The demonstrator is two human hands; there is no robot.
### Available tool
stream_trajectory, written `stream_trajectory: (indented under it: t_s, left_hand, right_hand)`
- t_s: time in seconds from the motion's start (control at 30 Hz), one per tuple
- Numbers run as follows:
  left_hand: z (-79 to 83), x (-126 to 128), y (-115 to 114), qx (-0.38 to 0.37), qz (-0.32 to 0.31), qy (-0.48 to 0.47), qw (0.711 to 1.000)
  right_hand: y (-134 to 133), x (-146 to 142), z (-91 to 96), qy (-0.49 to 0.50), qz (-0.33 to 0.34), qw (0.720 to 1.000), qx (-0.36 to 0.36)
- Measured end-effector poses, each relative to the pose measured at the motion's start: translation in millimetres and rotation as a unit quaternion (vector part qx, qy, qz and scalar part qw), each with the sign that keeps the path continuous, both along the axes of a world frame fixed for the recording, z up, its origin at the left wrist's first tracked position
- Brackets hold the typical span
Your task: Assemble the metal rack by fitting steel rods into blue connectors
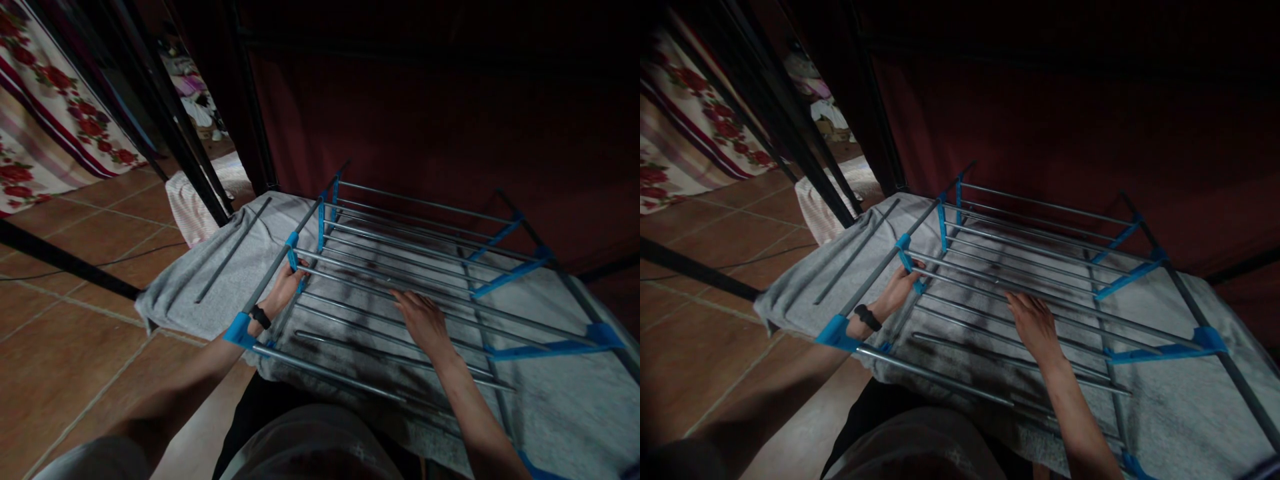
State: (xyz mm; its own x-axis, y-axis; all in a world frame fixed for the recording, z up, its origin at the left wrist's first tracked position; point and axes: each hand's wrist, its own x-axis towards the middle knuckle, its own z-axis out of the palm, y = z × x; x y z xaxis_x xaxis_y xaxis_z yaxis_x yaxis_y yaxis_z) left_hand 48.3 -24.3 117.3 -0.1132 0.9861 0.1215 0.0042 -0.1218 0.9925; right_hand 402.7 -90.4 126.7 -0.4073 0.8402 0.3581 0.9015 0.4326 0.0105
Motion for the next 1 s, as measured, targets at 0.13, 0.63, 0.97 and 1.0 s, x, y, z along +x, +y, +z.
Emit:
stream_trajectory:
  t_s: [0.13, 0.63, 0.97, 1.0]
  left_hand:
    - [0.3, -1.0, -0.2, -0.006, -0.003, 0.016, 1.000]
    - [-4.2, -3.4, 5.6, -0.015, 0.016, 0.035, 0.999]
    - [-1.5, -18.3, 15.2, -0.049, -0.022, 0.105, 0.993]
    - [0.1, -19.0, 14.2, -0.048, -0.022, 0.108, 0.993]
  right_hand:
    - [0.1, -0.5, 1.8, 0.003, 0.006, 1.000, -0.011]
    - [-12.1, -23.3, 9.0, 0.075, -0.036, 0.997, -0.008]
    - [-102.1, -28.1, 93.2, 0.404, 0.119, 0.905, 0.067]
    - [-114.9, -23.3, 112.5, 0.398, 0.107, 0.906, 0.096]
